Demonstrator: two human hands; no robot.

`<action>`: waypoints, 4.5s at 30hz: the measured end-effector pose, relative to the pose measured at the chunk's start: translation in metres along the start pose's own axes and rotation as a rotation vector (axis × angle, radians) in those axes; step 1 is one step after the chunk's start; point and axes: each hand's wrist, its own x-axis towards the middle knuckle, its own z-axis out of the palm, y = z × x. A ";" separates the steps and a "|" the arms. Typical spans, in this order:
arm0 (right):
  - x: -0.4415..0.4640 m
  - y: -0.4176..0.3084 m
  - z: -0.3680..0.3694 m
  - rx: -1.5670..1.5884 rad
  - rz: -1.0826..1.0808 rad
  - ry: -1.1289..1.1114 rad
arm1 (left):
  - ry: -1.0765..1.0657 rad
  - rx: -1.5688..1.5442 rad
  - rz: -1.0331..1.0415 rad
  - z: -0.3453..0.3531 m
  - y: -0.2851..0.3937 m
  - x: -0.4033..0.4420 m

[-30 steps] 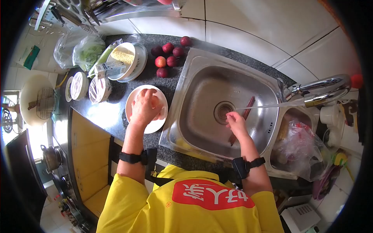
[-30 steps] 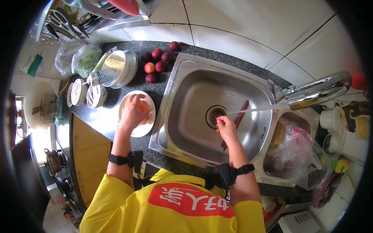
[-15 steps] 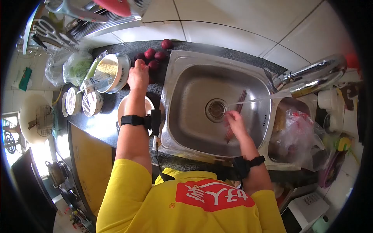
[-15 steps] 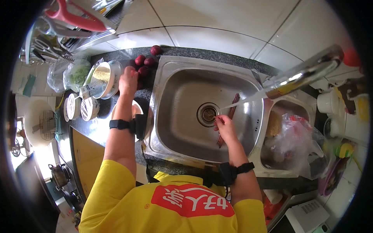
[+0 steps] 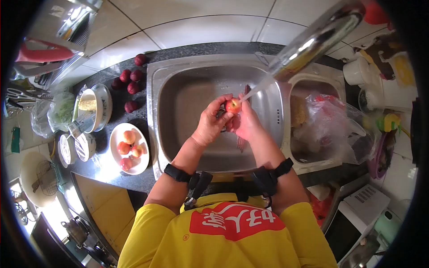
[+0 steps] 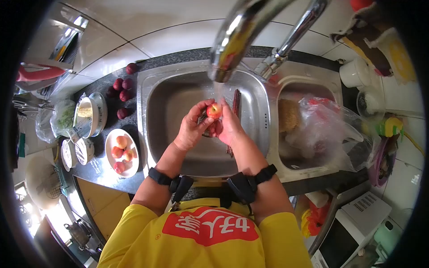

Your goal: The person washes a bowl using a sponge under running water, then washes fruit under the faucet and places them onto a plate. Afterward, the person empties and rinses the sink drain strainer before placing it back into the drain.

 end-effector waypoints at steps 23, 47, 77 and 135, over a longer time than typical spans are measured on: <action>0.039 0.031 -0.023 -0.771 -0.788 0.150 | 0.335 -0.970 -0.455 0.037 -0.039 0.035; 0.037 0.019 -0.014 -0.314 -0.552 0.197 | 0.362 -0.438 -0.101 0.053 -0.047 0.030; 0.029 -0.012 -0.012 -0.430 0.120 0.183 | 0.212 -0.609 -0.202 0.043 -0.053 0.023; 0.117 0.086 0.214 -1.946 -1.239 -0.275 | 0.872 0.920 -0.152 -0.226 0.013 -0.192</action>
